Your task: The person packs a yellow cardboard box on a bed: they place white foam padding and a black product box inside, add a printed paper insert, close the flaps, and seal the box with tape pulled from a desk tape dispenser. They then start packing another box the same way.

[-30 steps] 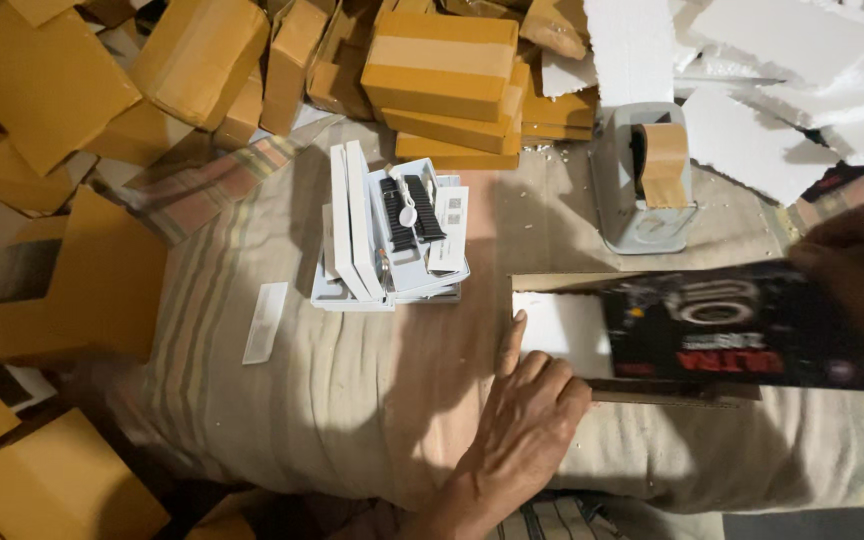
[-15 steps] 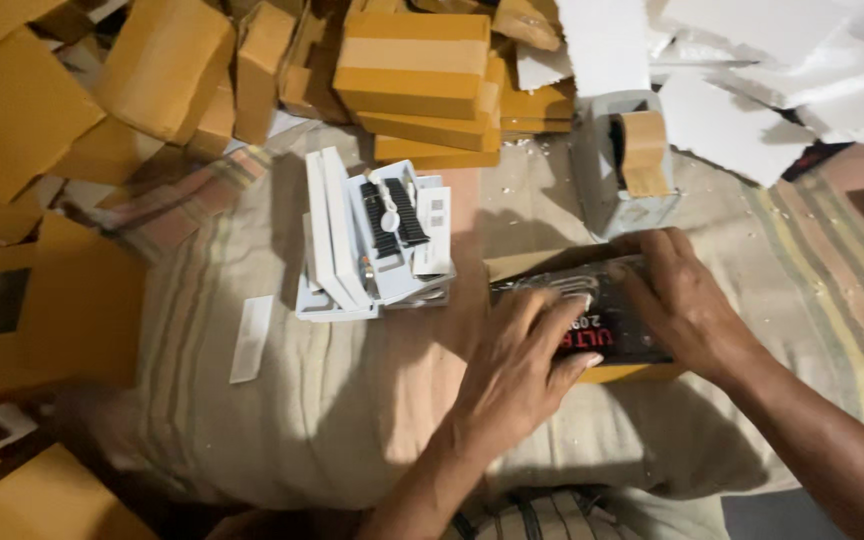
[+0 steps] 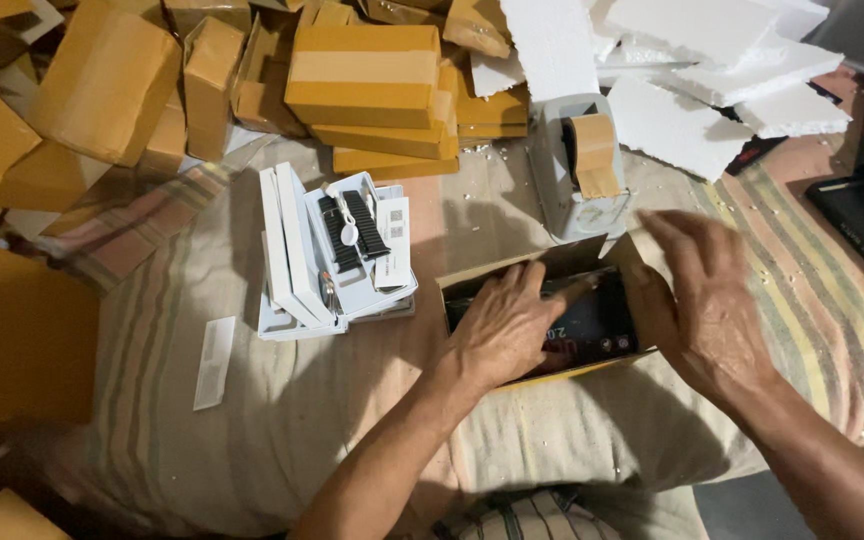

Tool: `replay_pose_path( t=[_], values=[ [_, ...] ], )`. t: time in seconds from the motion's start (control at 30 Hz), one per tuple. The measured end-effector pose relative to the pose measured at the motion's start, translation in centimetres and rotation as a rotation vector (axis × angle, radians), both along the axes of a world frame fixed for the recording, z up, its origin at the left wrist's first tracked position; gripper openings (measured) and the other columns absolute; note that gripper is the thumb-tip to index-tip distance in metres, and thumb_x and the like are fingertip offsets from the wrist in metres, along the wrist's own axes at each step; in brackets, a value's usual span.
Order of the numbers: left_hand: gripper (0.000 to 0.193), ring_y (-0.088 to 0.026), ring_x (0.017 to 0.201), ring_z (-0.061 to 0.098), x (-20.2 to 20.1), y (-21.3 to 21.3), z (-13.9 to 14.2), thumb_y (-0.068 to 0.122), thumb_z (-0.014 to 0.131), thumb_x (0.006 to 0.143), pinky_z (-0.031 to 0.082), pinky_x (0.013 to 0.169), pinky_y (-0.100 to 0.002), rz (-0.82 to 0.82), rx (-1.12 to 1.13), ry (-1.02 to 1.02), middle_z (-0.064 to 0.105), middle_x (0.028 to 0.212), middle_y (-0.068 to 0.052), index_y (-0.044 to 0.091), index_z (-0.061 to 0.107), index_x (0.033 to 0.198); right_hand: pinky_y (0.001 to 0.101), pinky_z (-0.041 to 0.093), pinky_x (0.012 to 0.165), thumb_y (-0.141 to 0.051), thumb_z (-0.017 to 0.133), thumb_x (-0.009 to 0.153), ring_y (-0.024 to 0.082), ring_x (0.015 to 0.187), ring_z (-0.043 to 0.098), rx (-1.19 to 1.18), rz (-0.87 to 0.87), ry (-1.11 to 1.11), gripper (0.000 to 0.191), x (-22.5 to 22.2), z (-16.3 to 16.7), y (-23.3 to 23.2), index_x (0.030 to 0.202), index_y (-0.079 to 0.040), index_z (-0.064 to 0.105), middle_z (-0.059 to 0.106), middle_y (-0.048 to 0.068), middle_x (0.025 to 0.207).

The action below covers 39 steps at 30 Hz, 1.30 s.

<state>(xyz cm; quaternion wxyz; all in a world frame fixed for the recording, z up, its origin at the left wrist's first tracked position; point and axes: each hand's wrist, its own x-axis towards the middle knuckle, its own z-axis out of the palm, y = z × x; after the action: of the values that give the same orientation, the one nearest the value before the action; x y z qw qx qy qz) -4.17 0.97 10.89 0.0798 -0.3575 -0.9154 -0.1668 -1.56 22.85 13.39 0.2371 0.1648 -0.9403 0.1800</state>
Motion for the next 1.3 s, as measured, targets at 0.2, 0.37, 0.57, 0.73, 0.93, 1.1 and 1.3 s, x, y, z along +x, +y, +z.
replay_pose_path(
  t=[0.2, 0.37, 0.57, 0.73, 0.93, 1.1, 1.3],
  values=[
    [0.063, -0.039, 0.129, 0.05, -1.0, 0.4, -2.7, 0.001, 0.058, 0.084, 0.042, 0.108, -0.051, 0.033, -0.122, -0.101, 0.051, 0.137, -0.022, 0.01, 0.054, 0.147, 0.0536, 0.054, 0.071, -0.027, 0.059, 0.095, 0.043, 0.077, 0.069, -0.081, -0.123, -0.462, 0.032, -0.8, -2.3, 1.7, 0.112, -0.001, 0.066, 0.07, 0.024, 0.081],
    [0.042, -0.046, 0.123, 0.052, -1.5, 1.8, -3.5, 0.011, 0.06, 0.089, 0.05, 0.091, -0.054, 0.031, -0.266, -0.027, 0.054, 0.129, -0.029, -0.004, 0.062, 0.128, 0.0539, 0.052, 0.066, -0.026, 0.055, 0.097, 0.045, 0.07, 0.068, -0.062, -0.123, -0.478, 0.028, -1.1, -4.0, 2.3, 0.095, 0.0, 0.064, 0.066, 0.027, 0.073],
    [0.027, -0.039, 0.117, 0.055, -0.6, 2.5, -2.3, 0.012, 0.063, 0.084, 0.055, 0.086, -0.048, 0.066, -0.475, -0.172, 0.058, 0.125, -0.023, -0.002, 0.076, 0.104, 0.0547, 0.05, 0.066, -0.024, 0.055, 0.096, 0.046, 0.071, 0.066, -0.112, -0.095, -0.504, 0.027, -1.0, -4.1, 1.9, 0.089, 0.001, 0.064, 0.066, 0.027, 0.071],
    [0.021, -0.037, 0.117, 0.056, -0.2, 1.7, -1.7, 0.012, 0.061, 0.087, 0.052, 0.088, -0.049, -0.002, -0.327, -0.051, 0.058, 0.124, -0.02, 0.004, 0.079, 0.095, 0.0559, 0.049, 0.068, -0.028, 0.055, 0.096, 0.047, 0.072, 0.065, -0.079, -0.096, -0.503, 0.031, -0.8, -3.8, 1.7, 0.089, 0.001, 0.063, 0.065, 0.028, 0.072],
    [0.024, -0.033, 0.107, 0.066, -1.3, 2.2, -3.4, 0.011, 0.054, 0.092, 0.051, 0.091, -0.048, -0.047, -0.379, -0.157, 0.067, 0.113, -0.015, 0.008, 0.077, 0.1, 0.0564, 0.049, 0.069, -0.029, 0.053, 0.098, 0.048, 0.077, 0.065, -0.09, -0.102, -0.545, 0.032, -1.0, -3.6, 1.4, 0.091, 0.001, 0.063, 0.065, 0.029, 0.075],
    [0.025, -0.031, 0.11, 0.066, -2.0, 2.6, -4.6, 0.015, 0.051, 0.096, 0.046, 0.097, -0.051, -0.052, -0.373, -0.27, 0.069, 0.108, -0.01, 0.013, 0.076, 0.097, 0.0501, 0.051, 0.067, -0.04, 0.051, 0.102, 0.038, 0.069, 0.067, -0.176, -0.175, -0.733, 0.042, -1.0, -3.1, 1.5, 0.098, -0.001, 0.067, 0.065, 0.023, 0.069],
    [0.042, -0.033, 0.122, 0.056, -1.9, 2.3, -3.0, 0.009, 0.05, 0.092, 0.04, 0.102, -0.054, 0.009, -0.269, -0.294, 0.062, 0.122, -0.014, 0.022, 0.072, 0.125, 0.039, 0.053, 0.07, -0.046, 0.04, 0.107, 0.025, 0.073, 0.065, -0.762, -0.183, -0.63, 0.056, 1.0, -5.3, 2.5, 0.131, -0.002, 0.065, 0.07, 0.016, 0.085]
  ],
)
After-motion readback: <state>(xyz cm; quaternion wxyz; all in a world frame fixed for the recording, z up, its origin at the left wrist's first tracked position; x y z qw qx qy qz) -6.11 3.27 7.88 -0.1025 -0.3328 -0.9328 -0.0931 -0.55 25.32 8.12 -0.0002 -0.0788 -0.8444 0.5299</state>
